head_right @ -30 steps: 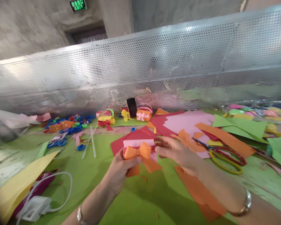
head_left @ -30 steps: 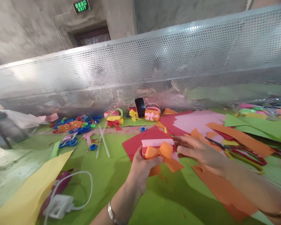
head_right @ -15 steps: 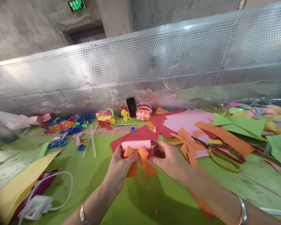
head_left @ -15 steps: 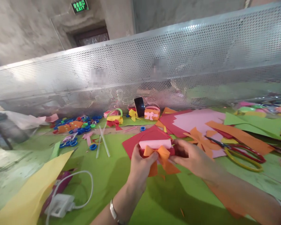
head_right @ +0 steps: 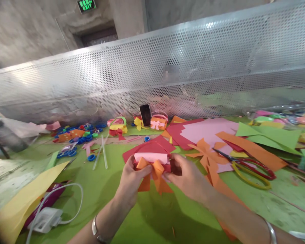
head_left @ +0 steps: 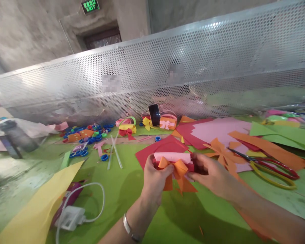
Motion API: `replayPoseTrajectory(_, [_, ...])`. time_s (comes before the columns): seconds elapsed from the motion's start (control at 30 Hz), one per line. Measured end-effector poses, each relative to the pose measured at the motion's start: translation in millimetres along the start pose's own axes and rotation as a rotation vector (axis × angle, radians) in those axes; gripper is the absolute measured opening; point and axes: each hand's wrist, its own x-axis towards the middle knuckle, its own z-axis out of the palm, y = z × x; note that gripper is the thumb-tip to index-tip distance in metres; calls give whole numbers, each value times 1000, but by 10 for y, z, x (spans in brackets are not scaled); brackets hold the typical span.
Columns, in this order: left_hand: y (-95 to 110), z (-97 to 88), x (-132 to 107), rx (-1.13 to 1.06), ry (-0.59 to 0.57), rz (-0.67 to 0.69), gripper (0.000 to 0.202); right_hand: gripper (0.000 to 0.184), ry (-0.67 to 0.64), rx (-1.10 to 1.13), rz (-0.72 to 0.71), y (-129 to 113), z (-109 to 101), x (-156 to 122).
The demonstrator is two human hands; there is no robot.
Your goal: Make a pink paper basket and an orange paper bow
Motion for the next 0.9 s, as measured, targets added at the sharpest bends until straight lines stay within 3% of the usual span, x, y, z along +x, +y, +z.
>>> replayPoseTrajectory(0.23, [-37, -14, 23, -2, -5, -13, 43, 31, -4, 37, 26, -26, -5, 4])
replayPoseTrajectory(0.43, [18, -58, 23, -160, -245, -136, 82, 32, -5, 120, 127, -15, -111, 59])
replayPoseTrajectory(0.53, [63, -91, 42, -186, -328, -202, 77, 33, 19, 145, 167, 32, -162, 84])
replayPoseTrajectory(0.73, [108, -249, 286, -291, 82, -156, 31, 34, 89, 155, 169, 96, -191, 116])
replayPoseTrajectory(0.9, [121, -299, 382, -348, 77, -94, 26, 31, 186, 136, 140, 103, -255, 144])
